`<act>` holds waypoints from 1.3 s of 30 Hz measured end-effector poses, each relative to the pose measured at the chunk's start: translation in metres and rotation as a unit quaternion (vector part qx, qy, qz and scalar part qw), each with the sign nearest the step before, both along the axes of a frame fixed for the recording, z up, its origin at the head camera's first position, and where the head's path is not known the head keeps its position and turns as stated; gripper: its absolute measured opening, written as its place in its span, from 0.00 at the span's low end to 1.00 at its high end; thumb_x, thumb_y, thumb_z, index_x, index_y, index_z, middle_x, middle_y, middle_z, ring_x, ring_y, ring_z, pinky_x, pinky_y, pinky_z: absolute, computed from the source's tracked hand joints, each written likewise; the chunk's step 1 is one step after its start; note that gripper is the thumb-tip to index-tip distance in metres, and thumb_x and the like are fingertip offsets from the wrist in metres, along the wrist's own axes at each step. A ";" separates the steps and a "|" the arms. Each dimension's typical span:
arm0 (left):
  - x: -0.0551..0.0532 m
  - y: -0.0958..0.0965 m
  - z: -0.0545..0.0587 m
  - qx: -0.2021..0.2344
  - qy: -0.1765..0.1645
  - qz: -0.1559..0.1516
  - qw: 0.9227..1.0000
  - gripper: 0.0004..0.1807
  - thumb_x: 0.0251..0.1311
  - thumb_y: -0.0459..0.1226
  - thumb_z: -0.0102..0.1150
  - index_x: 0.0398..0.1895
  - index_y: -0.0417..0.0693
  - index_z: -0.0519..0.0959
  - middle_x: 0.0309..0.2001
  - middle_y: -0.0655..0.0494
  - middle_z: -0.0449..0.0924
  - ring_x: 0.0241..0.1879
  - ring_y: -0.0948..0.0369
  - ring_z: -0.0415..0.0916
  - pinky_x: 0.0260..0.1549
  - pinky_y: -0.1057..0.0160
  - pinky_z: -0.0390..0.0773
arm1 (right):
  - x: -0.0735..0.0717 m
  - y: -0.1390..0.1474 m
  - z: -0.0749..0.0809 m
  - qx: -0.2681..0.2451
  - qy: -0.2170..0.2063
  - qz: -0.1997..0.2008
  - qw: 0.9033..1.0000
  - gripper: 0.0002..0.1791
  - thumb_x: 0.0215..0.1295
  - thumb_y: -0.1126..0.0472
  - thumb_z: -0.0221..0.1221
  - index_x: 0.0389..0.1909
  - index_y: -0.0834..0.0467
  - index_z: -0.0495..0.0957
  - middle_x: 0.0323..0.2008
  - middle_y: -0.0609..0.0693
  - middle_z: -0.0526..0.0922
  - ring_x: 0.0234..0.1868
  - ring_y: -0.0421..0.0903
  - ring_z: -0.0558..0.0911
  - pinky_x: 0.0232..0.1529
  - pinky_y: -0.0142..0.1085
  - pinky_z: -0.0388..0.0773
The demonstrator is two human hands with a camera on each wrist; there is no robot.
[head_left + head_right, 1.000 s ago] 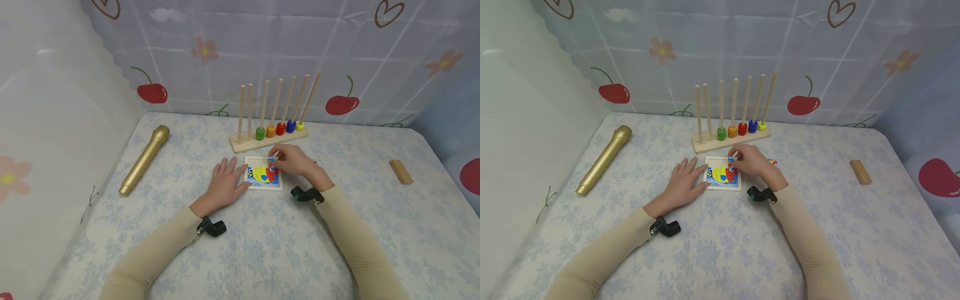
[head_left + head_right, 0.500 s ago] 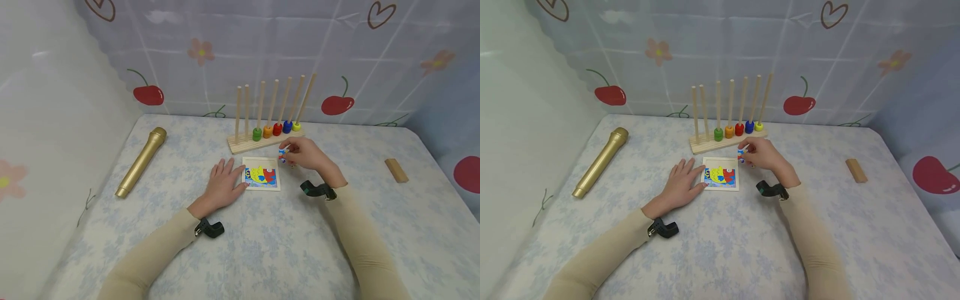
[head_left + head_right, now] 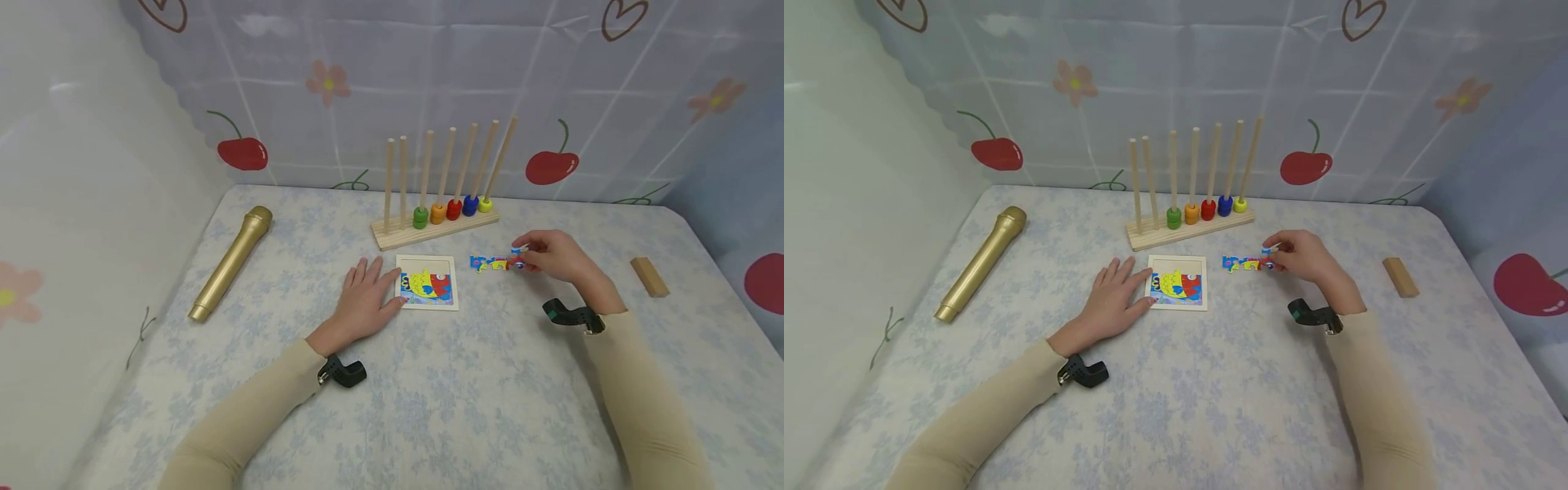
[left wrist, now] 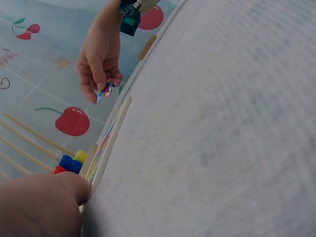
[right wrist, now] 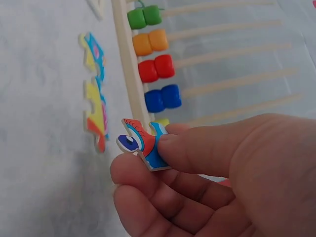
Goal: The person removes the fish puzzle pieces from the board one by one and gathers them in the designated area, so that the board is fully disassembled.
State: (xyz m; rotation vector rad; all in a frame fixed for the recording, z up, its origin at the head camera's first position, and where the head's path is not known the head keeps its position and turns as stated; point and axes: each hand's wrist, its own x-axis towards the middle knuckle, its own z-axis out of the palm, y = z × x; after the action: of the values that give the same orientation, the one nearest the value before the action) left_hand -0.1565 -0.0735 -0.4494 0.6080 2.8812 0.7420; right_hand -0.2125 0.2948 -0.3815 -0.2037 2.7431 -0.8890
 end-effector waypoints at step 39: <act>-0.001 0.000 0.000 -0.002 -0.003 -0.002 1.000 0.33 0.73 0.51 0.53 0.77 0.53 0.65 0.81 0.38 0.49 0.82 0.36 0.37 0.77 0.34 0.42 | -0.004 0.009 -0.029 0.008 -0.018 -0.077 0.997 0.17 0.76 0.60 0.55 0.55 0.69 0.78 0.39 0.63 0.84 0.29 0.46 0.78 0.31 0.33 0.75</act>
State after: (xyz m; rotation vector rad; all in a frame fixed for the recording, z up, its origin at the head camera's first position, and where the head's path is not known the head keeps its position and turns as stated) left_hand -0.1578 -0.0738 -0.4498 0.6101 2.8741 0.7363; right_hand -0.2166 0.3033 -0.4106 0.0274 2.7604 -0.8983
